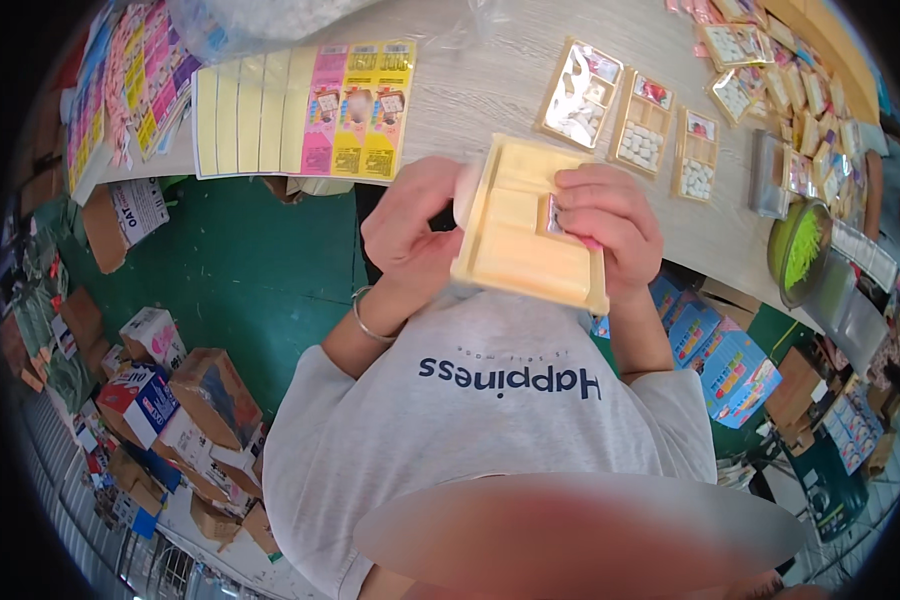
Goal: Filling plastic trays with white pellets and sealing them with adhesive labels.
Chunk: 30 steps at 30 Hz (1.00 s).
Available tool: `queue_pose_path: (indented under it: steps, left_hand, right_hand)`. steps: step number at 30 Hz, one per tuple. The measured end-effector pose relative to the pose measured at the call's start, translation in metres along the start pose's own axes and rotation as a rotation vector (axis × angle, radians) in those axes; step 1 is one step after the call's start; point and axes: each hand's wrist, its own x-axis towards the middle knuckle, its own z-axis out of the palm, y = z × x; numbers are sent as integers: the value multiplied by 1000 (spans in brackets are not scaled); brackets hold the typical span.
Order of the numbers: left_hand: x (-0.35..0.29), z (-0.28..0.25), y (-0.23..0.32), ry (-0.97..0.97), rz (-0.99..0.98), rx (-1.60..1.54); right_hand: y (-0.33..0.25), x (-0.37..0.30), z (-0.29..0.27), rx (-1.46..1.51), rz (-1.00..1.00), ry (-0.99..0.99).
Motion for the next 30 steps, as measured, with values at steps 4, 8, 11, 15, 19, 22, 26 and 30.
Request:
queue_pose_path:
  steps: [4,8,11,15,19,22,26,30]
  left_hand:
    - [7,-2,-13,-128,298,-28]
    - [23,-11,-7,-312,349,37]
    - [28,-12,-5,-457,390,147]
    - [16,2,-12,-64,289,-33]
    - [-8,0,-21,76,157,-297]
    - [-14,-2,-13,-97,164,-107]
    - [-11,3,-10,11,236,-69]
    - [-12,-3,-1,-85,280,-34]
  right_hand:
    - [5,-1,-6,28,-63,-26]
    - [5,-2,-13,-50,-103,-116]
    - [7,-3,-14,-82,-107,-143]
    - [9,-8,-13,-74,-54,-82]
    - [11,-10,-11,-27,-49,-33]
    - [9,-9,-9,-42,-60,-47]
    - [6,-9,-8,-24,-71,-38]
    - [1,-8,-10,-14,-89,-55]
